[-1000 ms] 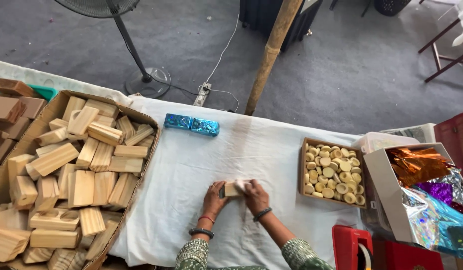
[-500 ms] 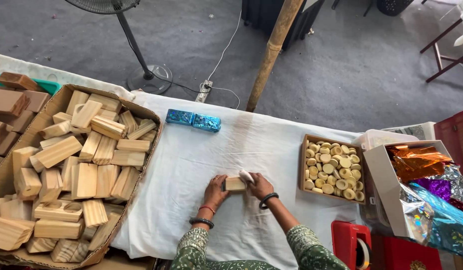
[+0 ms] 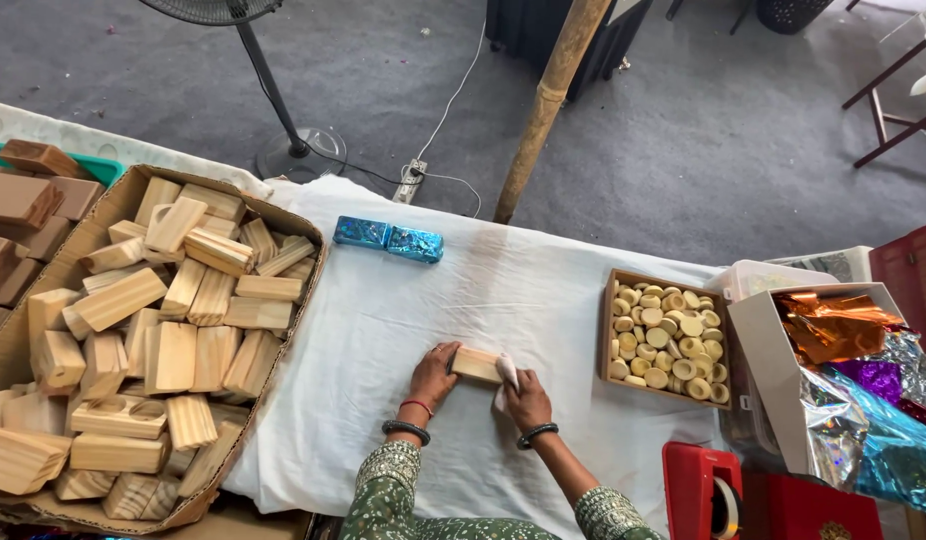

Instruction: The person wipes a small wooden block with a cloth, then wraps it in blue metallic foil. They fold the foil around the block and secure it with clear tape. The wrapped block is placed on the table, and the person repeats the process with another wooden block.

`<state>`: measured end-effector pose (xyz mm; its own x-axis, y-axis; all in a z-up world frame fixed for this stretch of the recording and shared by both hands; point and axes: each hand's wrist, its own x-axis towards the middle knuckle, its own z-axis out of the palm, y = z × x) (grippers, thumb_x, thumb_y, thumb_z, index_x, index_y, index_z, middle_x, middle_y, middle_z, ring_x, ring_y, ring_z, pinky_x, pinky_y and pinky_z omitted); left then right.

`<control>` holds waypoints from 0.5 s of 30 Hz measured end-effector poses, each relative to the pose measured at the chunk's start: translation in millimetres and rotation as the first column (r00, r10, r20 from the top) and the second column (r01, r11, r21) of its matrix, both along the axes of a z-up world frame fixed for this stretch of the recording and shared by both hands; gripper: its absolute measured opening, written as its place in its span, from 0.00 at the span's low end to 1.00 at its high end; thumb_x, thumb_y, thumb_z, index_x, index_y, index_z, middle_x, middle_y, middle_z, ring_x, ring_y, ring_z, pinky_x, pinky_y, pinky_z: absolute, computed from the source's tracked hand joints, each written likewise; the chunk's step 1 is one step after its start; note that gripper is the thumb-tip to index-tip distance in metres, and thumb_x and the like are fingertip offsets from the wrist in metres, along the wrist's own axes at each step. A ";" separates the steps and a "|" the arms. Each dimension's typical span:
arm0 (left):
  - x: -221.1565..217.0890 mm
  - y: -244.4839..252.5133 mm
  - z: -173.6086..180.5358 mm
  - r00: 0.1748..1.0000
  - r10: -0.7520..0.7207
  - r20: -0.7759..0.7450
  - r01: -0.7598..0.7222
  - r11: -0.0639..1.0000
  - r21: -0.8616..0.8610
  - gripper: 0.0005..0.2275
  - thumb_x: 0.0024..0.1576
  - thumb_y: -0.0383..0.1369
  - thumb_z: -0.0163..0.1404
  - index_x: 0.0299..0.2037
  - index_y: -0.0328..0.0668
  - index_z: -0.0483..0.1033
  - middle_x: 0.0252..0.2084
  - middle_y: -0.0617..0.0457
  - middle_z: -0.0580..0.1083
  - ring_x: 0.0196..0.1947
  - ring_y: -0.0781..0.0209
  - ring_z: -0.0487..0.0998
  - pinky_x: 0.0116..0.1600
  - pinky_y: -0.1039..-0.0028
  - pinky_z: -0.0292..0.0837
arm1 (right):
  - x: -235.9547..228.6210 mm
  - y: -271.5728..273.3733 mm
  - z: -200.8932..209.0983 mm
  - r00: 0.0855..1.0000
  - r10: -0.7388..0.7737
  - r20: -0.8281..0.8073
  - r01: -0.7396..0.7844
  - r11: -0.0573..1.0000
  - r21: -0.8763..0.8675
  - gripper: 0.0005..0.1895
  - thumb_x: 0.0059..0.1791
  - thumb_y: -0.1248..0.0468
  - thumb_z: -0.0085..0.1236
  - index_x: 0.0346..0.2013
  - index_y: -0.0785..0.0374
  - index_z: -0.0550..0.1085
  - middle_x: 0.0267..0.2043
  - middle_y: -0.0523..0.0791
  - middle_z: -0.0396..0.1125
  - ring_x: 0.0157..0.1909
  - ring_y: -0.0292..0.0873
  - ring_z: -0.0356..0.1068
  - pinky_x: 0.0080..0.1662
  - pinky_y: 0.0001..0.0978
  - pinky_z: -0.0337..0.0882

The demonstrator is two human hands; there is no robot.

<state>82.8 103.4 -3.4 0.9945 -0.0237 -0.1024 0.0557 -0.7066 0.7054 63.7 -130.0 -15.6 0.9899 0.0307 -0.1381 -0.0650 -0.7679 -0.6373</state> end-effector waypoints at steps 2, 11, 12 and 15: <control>-2.3 -2.1 -2.0 1.000 0.006 0.024 -0.007 1.000 0.022 0.31 0.45 0.24 0.62 0.62 0.51 0.70 0.59 0.52 0.72 0.56 0.47 0.74 0.60 0.63 0.71 | -1.1 -7.4 23.7 0.996 0.038 -0.075 -0.042 0.998 -0.040 0.16 0.52 0.55 0.55 0.53 0.53 0.75 0.54 0.41 0.69 0.49 0.52 0.73 0.49 0.45 0.73; -116.3 -4.0 -46.5 0.936 0.352 0.025 -0.336 0.911 -0.241 0.25 0.50 0.28 0.61 0.60 0.41 0.71 0.48 0.48 0.77 0.32 0.57 0.81 0.43 0.69 0.78 | -19.9 -72.7 71.2 0.962 0.178 0.206 -0.044 0.848 -0.528 0.32 0.42 0.57 0.62 0.61 0.52 0.69 0.65 0.44 0.62 0.62 0.53 0.62 0.54 0.48 0.70; -137.0 -6.2 -56.4 0.923 0.385 -0.015 -0.375 0.888 -0.267 0.22 0.51 0.29 0.61 0.57 0.41 0.74 0.43 0.49 0.78 0.30 0.59 0.81 0.40 0.70 0.78 | -22.0 -69.9 86.6 0.915 0.274 0.297 -0.042 0.795 -0.605 0.36 0.39 0.54 0.66 0.60 0.54 0.67 0.65 0.47 0.61 0.67 0.55 0.58 0.56 0.53 0.66; -186.7 -17.6 -46.5 0.899 0.409 -0.155 -0.437 0.853 -0.285 0.18 0.52 0.29 0.60 0.54 0.40 0.77 0.39 0.51 0.81 0.30 0.61 0.82 0.39 0.72 0.79 | -6.7 -49.3 60.7 0.879 0.415 0.234 -0.346 0.894 -0.283 0.46 0.41 0.50 0.70 0.67 0.59 0.59 0.69 0.48 0.58 0.67 0.52 0.59 0.59 0.48 0.65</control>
<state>-103.9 85.8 -50.0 0.9030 0.3534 -0.2445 0.3703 -0.3511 0.8600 57.0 -179.3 45.1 0.9050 0.4147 0.0946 0.4169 -0.8207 -0.3906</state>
